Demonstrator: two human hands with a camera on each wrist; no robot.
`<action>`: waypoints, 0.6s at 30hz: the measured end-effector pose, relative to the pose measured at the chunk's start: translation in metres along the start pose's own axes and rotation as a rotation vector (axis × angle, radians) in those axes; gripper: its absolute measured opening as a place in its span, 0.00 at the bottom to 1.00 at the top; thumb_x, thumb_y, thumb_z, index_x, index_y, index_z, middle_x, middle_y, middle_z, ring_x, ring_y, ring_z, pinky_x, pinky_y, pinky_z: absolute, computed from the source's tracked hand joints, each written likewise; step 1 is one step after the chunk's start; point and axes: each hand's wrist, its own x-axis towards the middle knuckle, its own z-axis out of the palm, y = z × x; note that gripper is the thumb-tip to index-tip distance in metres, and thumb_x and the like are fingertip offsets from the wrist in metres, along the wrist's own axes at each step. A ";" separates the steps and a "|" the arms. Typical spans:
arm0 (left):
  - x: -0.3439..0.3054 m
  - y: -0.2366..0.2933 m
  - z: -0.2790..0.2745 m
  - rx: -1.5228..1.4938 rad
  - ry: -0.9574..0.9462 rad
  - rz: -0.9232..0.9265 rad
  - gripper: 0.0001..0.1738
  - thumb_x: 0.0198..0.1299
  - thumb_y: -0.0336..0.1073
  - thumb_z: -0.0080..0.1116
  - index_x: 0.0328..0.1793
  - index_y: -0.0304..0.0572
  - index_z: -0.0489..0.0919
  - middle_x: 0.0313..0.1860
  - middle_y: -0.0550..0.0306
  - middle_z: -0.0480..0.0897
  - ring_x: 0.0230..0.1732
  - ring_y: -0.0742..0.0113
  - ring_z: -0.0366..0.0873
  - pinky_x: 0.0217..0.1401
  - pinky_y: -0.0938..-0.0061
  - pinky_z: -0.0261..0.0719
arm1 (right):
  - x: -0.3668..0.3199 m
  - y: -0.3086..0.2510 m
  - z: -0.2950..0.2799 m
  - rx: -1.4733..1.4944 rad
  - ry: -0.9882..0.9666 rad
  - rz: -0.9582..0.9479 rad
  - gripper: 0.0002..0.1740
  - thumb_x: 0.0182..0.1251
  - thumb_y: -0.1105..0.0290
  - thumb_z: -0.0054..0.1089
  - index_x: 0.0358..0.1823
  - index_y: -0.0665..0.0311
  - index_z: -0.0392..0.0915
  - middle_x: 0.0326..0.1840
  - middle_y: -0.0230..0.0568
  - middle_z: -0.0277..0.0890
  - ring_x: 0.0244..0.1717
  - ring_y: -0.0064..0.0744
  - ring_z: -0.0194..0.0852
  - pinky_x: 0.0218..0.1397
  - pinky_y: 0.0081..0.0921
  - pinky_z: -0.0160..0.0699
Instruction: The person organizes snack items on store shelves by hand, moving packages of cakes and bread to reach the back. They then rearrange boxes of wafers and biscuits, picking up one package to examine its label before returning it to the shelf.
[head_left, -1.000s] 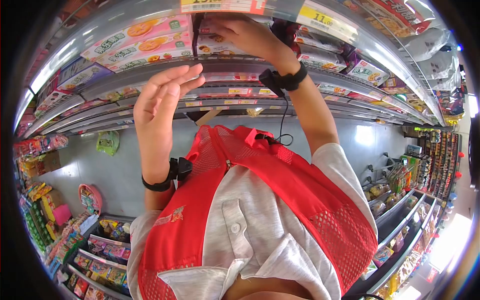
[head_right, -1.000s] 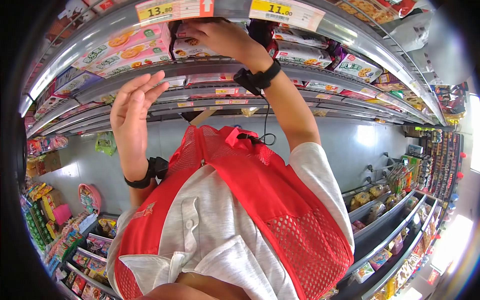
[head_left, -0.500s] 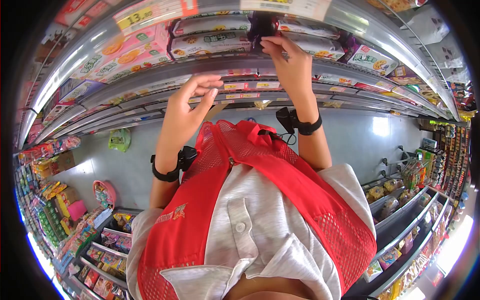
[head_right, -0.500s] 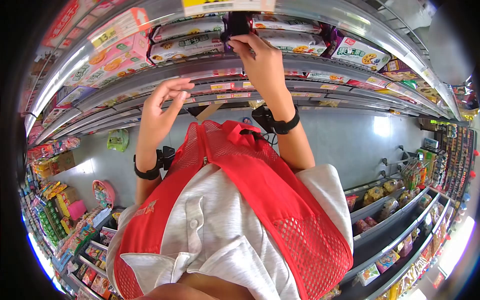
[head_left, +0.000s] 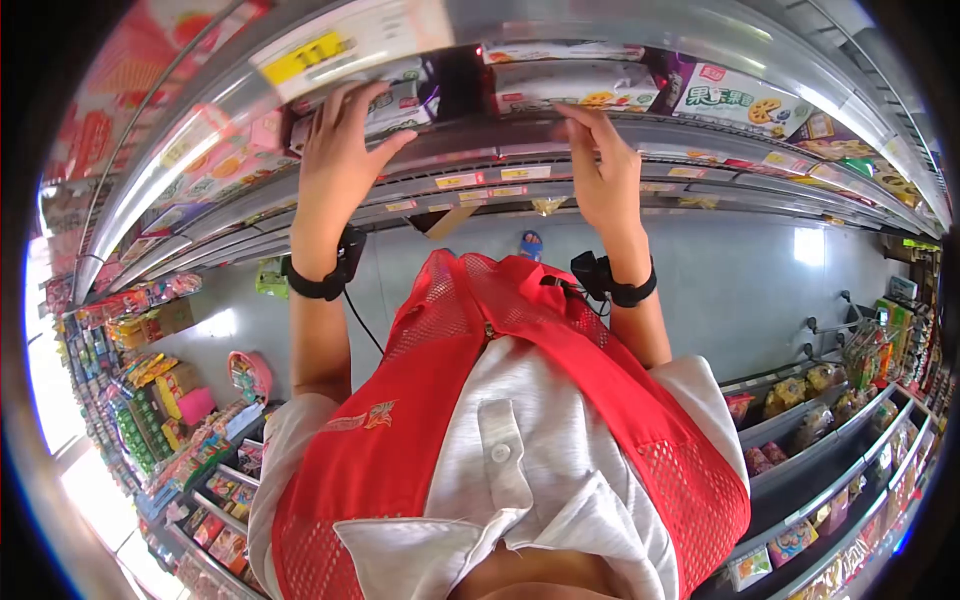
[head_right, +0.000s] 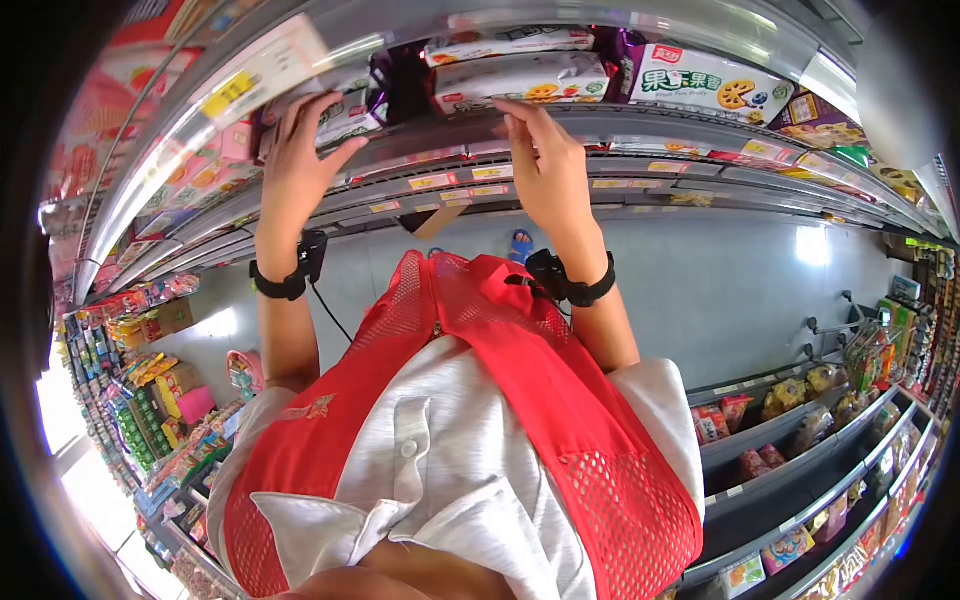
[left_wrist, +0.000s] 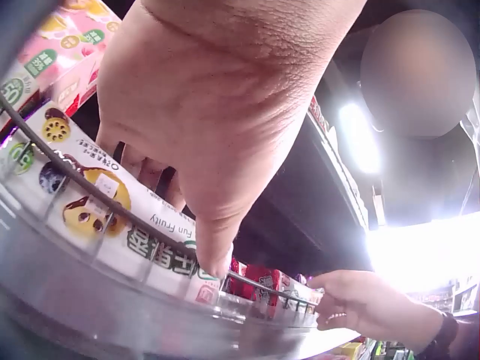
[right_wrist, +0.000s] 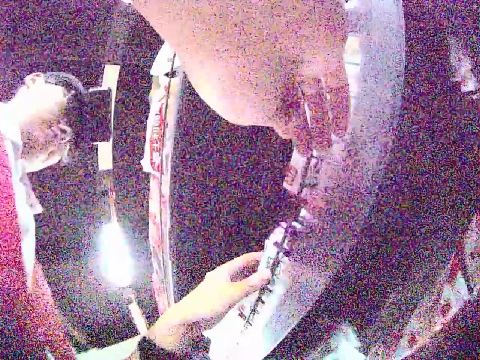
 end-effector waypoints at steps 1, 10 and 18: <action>0.006 0.003 -0.002 0.032 -0.059 -0.054 0.35 0.54 0.52 0.77 0.67 0.54 0.78 0.65 0.54 0.77 0.66 0.44 0.74 0.67 0.53 0.74 | -0.002 0.007 -0.002 0.002 -0.009 -0.026 0.13 0.78 0.76 0.56 0.59 0.63 0.81 0.38 0.48 0.86 0.38 0.40 0.87 0.43 0.29 0.81; 0.031 -0.002 -0.021 -0.038 -0.160 -0.037 0.35 0.50 0.49 0.81 0.62 0.42 0.81 0.57 0.53 0.83 0.60 0.52 0.80 0.66 0.63 0.74 | -0.007 0.014 -0.008 0.038 -0.208 -0.085 0.13 0.77 0.78 0.57 0.58 0.65 0.81 0.40 0.48 0.87 0.44 0.41 0.90 0.48 0.31 0.83; -0.010 0.068 -0.036 -0.968 0.327 -0.174 0.36 0.56 0.28 0.80 0.68 0.36 0.70 0.59 0.53 0.81 0.60 0.68 0.81 0.65 0.71 0.79 | 0.000 -0.025 -0.007 0.176 -0.372 -0.084 0.32 0.67 0.66 0.74 0.70 0.64 0.74 0.64 0.50 0.78 0.62 0.43 0.82 0.62 0.37 0.82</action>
